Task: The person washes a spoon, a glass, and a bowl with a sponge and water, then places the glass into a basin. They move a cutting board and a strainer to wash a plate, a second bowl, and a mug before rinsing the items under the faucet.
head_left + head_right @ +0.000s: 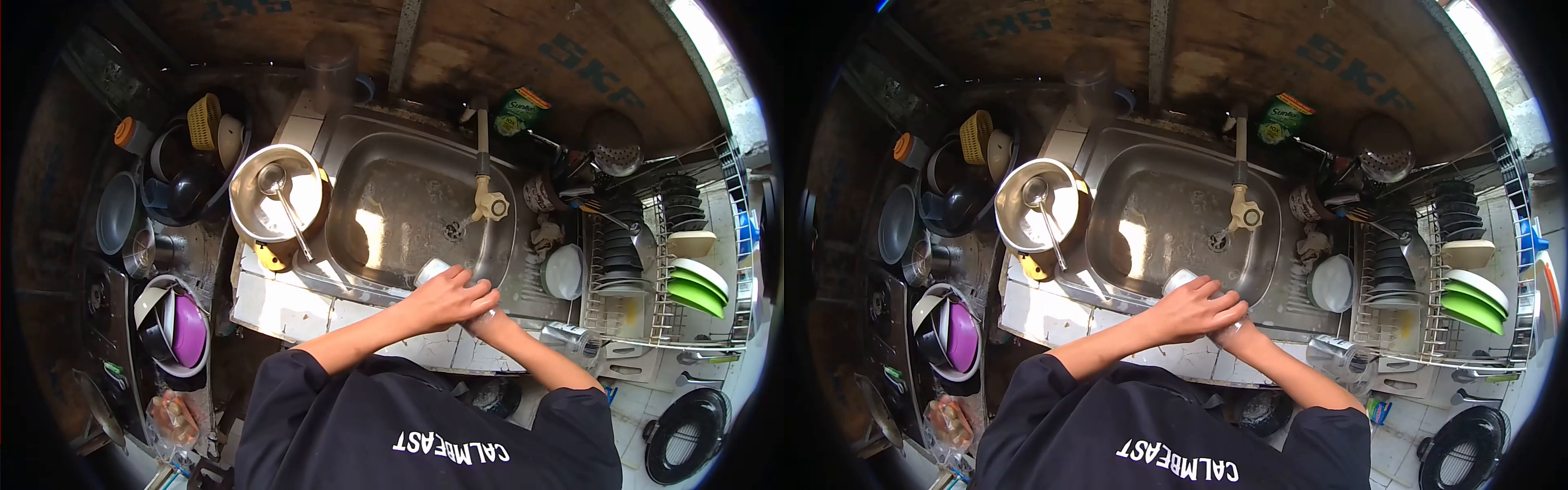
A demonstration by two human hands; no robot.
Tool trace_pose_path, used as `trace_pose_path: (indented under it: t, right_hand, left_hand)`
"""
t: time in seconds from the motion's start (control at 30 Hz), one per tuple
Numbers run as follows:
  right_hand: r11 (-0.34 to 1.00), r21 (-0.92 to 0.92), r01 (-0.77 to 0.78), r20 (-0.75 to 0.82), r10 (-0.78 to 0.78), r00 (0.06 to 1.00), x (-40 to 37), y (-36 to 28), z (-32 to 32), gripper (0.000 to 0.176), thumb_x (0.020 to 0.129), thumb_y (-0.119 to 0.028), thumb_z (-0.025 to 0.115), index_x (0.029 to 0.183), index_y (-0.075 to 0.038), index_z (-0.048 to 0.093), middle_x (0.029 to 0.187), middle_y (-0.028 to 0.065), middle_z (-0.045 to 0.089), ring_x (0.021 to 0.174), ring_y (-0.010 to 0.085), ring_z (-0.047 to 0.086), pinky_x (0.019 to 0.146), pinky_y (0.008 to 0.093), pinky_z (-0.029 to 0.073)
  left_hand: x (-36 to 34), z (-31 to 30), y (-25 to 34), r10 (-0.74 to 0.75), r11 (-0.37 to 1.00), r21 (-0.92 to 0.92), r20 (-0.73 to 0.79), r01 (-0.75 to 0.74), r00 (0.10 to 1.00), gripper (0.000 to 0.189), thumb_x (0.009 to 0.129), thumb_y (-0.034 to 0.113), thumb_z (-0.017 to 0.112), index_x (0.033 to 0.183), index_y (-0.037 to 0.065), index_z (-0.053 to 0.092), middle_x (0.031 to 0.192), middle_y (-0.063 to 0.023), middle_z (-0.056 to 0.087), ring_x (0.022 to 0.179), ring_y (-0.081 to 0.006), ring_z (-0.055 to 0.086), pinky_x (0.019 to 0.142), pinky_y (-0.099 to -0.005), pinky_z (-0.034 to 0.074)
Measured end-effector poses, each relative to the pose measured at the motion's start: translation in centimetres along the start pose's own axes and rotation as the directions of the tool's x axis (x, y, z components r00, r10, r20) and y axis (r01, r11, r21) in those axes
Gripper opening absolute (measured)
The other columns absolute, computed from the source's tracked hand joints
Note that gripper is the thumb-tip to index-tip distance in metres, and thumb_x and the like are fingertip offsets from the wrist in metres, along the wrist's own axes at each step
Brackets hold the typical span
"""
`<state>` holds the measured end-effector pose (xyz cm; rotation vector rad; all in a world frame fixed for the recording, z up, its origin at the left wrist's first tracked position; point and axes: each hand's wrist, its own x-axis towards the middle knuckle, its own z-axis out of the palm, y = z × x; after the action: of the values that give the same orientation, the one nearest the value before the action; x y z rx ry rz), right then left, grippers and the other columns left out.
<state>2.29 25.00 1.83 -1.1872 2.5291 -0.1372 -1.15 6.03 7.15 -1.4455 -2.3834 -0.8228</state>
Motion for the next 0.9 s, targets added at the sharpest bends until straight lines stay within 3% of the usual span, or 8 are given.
trace_pose_path:
  t: [0.1, 0.27, 0.37, 0.47, 0.53, 0.63, 0.87, 0.9]
  right_hand:
    - [0.803, 0.585, -0.116, -0.076, 0.197, 0.978, 1.3, -0.5, -3.9, 0.038, 0.088, -0.011, 0.052, 0.125, -0.006, 0.047, 0.117, 0.0119, 0.053, 0.115, 0.0231, 0.05, 0.097, 0.0404, 0.043]
    - [0.98, 0.2, 0.008, -0.136, 0.02, 0.991, -0.2, 0.0, -3.4, 0.035, 0.088, -0.015, 0.053, 0.122, -0.008, 0.051, 0.117, 0.0122, 0.055, 0.112, 0.0258, 0.053, 0.093, 0.0402, 0.045]
    - [1.0, -0.012, 0.028, 0.047, -0.027, 0.999, 0.0, -1.3, -4.1, 0.035, 0.086, -0.019, 0.056, 0.121, -0.012, 0.055, 0.119, 0.0118, 0.056, 0.113, 0.0279, 0.054, 0.094, 0.0399, 0.045]
    - [0.892, 0.45, -0.039, 0.032, 0.028, 0.999, 0.7, -1.8, -2.1, 0.034, 0.085, -0.02, 0.058, 0.118, -0.015, 0.057, 0.119, 0.0086, 0.056, 0.112, 0.025, 0.053, 0.095, 0.0386, 0.043]
    - [0.776, 0.613, -0.151, 0.249, -0.008, 0.969, 1.3, -2.1, -3.6, 0.024, 0.085, -0.023, 0.059, 0.107, -0.013, 0.061, 0.102, 0.009, 0.062, 0.099, 0.0228, 0.059, 0.083, 0.0348, 0.046]
    - [0.679, 0.731, -0.06, 0.013, 0.073, 0.997, 2.4, -2.2, -3.7, 0.016, 0.087, -0.022, 0.057, 0.093, -0.008, 0.062, 0.091, 0.0084, 0.062, 0.086, 0.022, 0.059, 0.075, 0.0347, 0.047]
    - [0.414, 0.846, -0.335, 0.284, 0.181, 0.941, 1.6, -1.6, -3.8, 0.02, 0.082, -0.022, 0.066, 0.092, -0.006, 0.06, 0.087, 0.0042, 0.058, 0.084, 0.0167, 0.056, 0.069, 0.0319, 0.047]
    - [0.099, 0.901, -0.422, 0.395, 0.211, 0.894, 1.4, -1.8, -3.7, 0.02, 0.081, -0.021, 0.067, 0.093, -0.006, 0.06, 0.087, 0.0035, 0.058, 0.084, 0.016, 0.056, 0.068, 0.0318, 0.047]
  left_hand:
    - [0.8, 0.0, -0.4, 0.067, 0.989, 0.148, -0.282, -0.026, 0.957, 0.043, 0.072, 0.015, 0.061, 0.115, 0.013, 0.052, 0.098, -0.0038, 0.056, 0.084, -0.0239, 0.056, 0.078, -0.0357, 0.049]
    - [-0.3, 1.2, 0.0, 0.121, 0.983, 0.18, -0.471, -0.039, 0.874, 0.042, 0.074, 0.014, 0.06, 0.115, 0.014, 0.054, 0.102, -0.0028, 0.058, 0.085, -0.0235, 0.057, 0.077, -0.0375, 0.051]
    - [0.4, -0.6, -0.6, 0.004, 0.996, -0.09, -0.043, -0.008, 0.999, 0.056, 0.06, 0.013, 0.071, 0.113, 0.01, 0.053, 0.103, -0.0074, 0.061, 0.088, -0.0282, 0.062, 0.074, -0.0371, 0.052]
    - [2.9, -2.9, -1.5, 0.083, 0.881, -0.386, 0.696, 0.274, 0.714, 0.07, 0.051, 0.017, 0.083, 0.112, 0.0, 0.053, 0.104, -0.0155, 0.065, 0.092, -0.0338, 0.065, 0.079, -0.0407, 0.05]
    - [4.7, 0.5, -5.2, 0.549, 0.56, -0.699, 0.715, 0.444, 0.434, 0.072, 0.056, 0.021, 0.085, 0.115, -0.005, 0.055, 0.107, -0.0158, 0.065, 0.096, -0.0272, 0.063, 0.085, -0.036, 0.048]
    - [4.3, 4.6, -7.7, 0.766, 0.168, -0.596, 0.581, 0.785, 0.277, 0.068, 0.063, 0.025, 0.084, 0.114, -0.009, 0.056, 0.107, -0.0164, 0.064, 0.098, -0.0245, 0.06, 0.087, -0.0338, 0.046]
    - [6.3, 1.2, -6.4, 0.503, 0.693, -0.6, 0.8, 0.4, 0.327, 0.064, 0.063, 0.03, 0.082, 0.111, -0.007, 0.06, 0.105, -0.0166, 0.065, 0.097, -0.0234, 0.06, 0.083, -0.0347, 0.047]
    - [5.9, 2.1, -6.7, 0.563, 0.606, -0.639, 0.765, 0.473, 0.313, 0.071, 0.063, 0.031, 0.083, 0.116, -0.009, 0.055, 0.109, -0.0159, 0.063, 0.1, -0.0231, 0.059, 0.087, -0.0349, 0.045]
